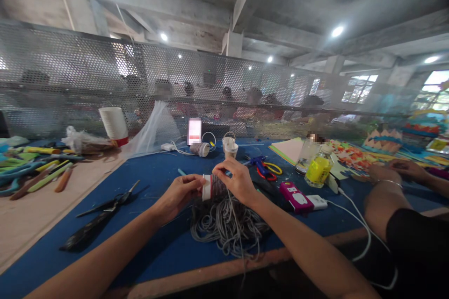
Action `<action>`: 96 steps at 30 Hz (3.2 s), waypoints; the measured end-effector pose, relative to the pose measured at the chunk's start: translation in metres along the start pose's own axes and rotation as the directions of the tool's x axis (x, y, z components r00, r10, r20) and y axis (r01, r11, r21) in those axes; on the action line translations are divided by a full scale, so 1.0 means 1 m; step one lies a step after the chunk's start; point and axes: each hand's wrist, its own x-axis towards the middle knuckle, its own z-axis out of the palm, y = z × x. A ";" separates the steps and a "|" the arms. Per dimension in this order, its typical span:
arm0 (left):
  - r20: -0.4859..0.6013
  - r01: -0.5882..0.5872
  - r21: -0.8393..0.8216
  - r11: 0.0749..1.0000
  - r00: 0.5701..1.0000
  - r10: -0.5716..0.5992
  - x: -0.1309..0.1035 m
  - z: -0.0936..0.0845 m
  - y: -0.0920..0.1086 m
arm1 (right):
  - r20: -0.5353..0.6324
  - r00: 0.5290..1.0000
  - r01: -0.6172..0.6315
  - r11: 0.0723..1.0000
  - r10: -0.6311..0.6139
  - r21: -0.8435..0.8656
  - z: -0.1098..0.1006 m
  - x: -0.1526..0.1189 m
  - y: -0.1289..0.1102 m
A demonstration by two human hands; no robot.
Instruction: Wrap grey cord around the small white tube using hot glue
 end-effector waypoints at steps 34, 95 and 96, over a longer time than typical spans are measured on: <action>0.063 -0.026 0.053 0.998 0.998 0.022 -0.002 -0.003 -0.001 | 0.063 0.998 -0.009 1.000 0.009 -0.007 0.004 -0.002 0.005; 0.040 -0.037 0.106 0.994 0.999 0.033 -0.005 0.001 0.002 | 0.092 0.996 -0.023 0.998 0.017 0.060 0.004 -0.001 0.008; 0.041 -0.036 0.105 0.994 0.999 0.032 -0.005 0.001 0.002 | 0.093 0.995 -0.023 0.998 0.017 0.059 0.004 -0.002 0.008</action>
